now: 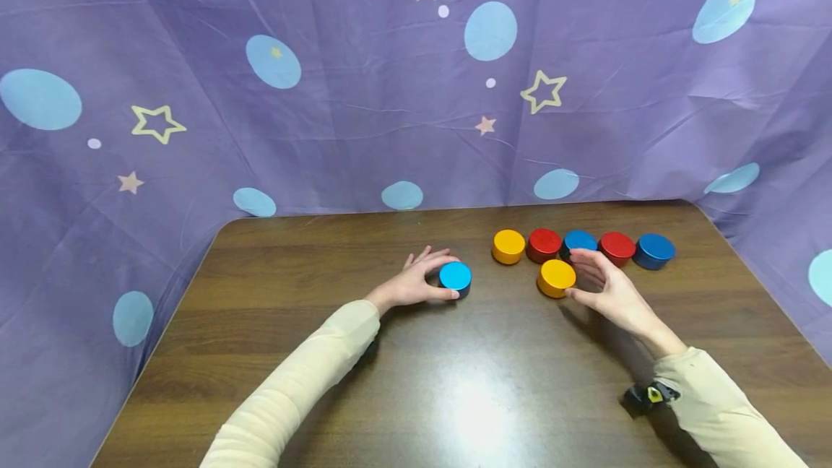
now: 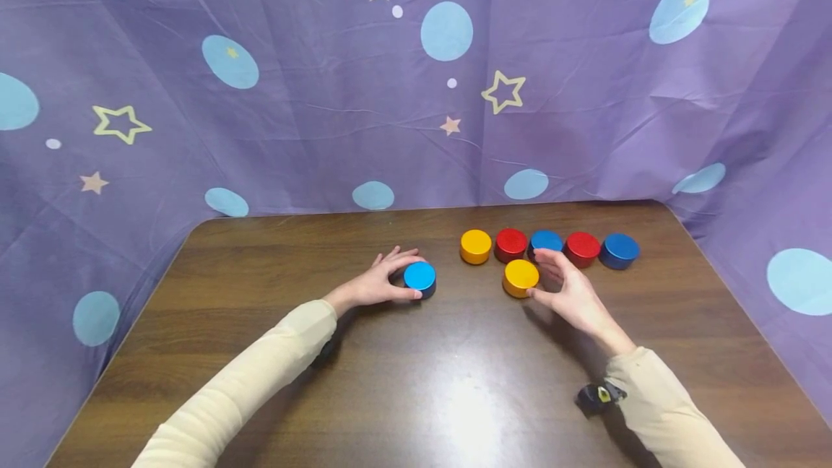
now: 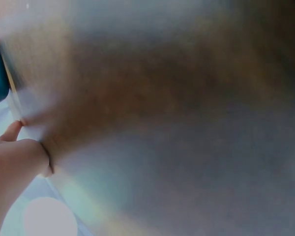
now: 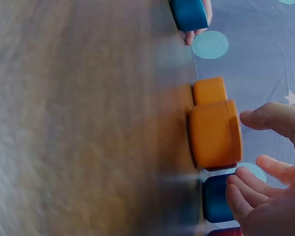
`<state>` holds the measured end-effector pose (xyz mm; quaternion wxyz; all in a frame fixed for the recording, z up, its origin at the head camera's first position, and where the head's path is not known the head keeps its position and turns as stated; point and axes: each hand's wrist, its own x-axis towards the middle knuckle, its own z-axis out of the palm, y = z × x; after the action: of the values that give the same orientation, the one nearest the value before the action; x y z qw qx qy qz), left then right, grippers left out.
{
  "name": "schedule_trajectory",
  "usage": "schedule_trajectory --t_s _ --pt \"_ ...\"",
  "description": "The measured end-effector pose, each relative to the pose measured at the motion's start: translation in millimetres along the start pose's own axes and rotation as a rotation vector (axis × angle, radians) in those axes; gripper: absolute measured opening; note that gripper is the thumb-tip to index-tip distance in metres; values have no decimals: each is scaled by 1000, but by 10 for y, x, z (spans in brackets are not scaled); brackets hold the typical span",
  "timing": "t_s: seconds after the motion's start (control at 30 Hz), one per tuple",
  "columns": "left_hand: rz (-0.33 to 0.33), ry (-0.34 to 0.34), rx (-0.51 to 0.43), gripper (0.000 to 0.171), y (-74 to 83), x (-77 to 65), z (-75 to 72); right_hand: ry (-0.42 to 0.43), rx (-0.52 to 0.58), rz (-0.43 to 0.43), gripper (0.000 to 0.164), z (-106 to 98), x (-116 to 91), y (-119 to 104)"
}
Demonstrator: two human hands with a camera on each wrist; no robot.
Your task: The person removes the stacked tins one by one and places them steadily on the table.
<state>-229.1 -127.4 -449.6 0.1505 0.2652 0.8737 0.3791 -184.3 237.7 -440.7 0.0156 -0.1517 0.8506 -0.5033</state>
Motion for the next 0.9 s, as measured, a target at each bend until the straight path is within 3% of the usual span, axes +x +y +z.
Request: schedule_trajectory --t_s 0.27,0.53,0.73,0.9 --pt "3 9 41 61 -9 9 -7 35 13 -31 56 -78 -20 -70" --pt "-1 26 65 60 37 13 17 83 -75 -54 48 -103 -148 -29" --pt "20 94 111 58 95 -2 87 110 -162 -75 47 -149 -204 1" --pt "28 177 133 59 163 18 166 146 -320 -205 49 -228 -224 10"
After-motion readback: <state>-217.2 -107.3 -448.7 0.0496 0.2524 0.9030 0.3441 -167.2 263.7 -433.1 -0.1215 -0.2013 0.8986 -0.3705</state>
